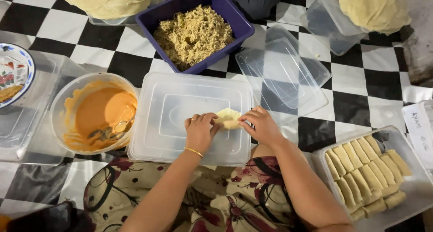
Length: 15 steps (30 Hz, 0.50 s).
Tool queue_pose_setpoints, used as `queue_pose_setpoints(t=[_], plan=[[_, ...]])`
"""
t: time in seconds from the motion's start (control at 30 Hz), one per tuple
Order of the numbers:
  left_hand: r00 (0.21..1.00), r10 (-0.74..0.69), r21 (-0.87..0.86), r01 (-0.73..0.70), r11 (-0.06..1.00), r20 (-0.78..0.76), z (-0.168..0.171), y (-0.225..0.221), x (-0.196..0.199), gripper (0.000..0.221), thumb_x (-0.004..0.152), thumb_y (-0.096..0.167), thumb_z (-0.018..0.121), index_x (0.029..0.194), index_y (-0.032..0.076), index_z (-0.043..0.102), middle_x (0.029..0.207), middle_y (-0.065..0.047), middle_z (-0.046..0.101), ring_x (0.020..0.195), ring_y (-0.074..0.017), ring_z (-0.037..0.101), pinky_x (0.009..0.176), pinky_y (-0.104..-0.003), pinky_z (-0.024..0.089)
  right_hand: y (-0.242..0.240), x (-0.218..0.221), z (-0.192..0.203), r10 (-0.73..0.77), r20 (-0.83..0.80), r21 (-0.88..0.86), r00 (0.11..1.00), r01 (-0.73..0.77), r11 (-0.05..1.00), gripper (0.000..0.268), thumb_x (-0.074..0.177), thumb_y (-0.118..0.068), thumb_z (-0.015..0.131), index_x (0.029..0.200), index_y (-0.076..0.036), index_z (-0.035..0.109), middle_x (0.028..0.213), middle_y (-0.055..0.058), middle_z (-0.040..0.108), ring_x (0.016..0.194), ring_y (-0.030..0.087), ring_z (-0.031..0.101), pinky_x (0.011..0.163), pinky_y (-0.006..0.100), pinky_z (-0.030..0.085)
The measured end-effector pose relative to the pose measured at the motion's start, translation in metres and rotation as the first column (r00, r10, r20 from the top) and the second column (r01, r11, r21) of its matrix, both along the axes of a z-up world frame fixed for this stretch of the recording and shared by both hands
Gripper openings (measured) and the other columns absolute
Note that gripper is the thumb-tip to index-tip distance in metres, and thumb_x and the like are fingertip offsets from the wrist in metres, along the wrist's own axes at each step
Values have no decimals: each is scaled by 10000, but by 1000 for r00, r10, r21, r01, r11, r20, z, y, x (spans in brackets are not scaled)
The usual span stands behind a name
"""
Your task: Rolling and preparing risoles by placing filling on dough and folding them into cylindrical shapes.
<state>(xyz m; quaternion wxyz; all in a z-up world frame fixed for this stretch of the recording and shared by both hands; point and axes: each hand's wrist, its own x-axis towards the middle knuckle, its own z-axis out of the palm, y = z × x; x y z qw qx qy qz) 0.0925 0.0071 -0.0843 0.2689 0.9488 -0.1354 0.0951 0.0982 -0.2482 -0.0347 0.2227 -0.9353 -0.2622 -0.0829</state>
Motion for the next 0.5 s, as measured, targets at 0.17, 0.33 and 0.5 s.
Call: queue_pose_setpoints(t=[0.17, 0.33, 0.5], plan=[[993, -112, 39, 111, 993, 24, 8, -1, 21, 130, 972, 439, 615, 1066, 369, 669, 967, 134, 679, 1040, -145, 589, 958, -385, 377, 17, 15, 13, 84, 128, 31, 988, -88, 996, 118, 974, -187, 654, 1035, -183, 755, 1045, -15, 730, 1004, 244, 610, 849, 374, 503], [980, -191, 182, 197, 963, -47, 32, 0, 11, 289, 935, 435, 645, 1203, 328, 656, 1176, 90, 618, 1156, -206, 554, 1037, -445, 361, 17, 15, 18, 126, -18, -159, 992, -128, 979, 294, 848, -306, 723, 1136, -246, 721, 1159, -52, 670, 1092, 227, 552, 898, 413, 477], [975, -190, 293, 215, 932, -113, 35, 3, 11, 387, 923, 429, 695, 1291, 310, 668, 1232, 59, 533, 1238, -243, 464, 1070, -487, 333, 14, 15, 28, 85, -74, -283, 994, -102, 954, 354, 851, -302, 744, 1202, -266, 710, 1165, -36, 639, 1118, 234, 524, 934, 428, 465]])
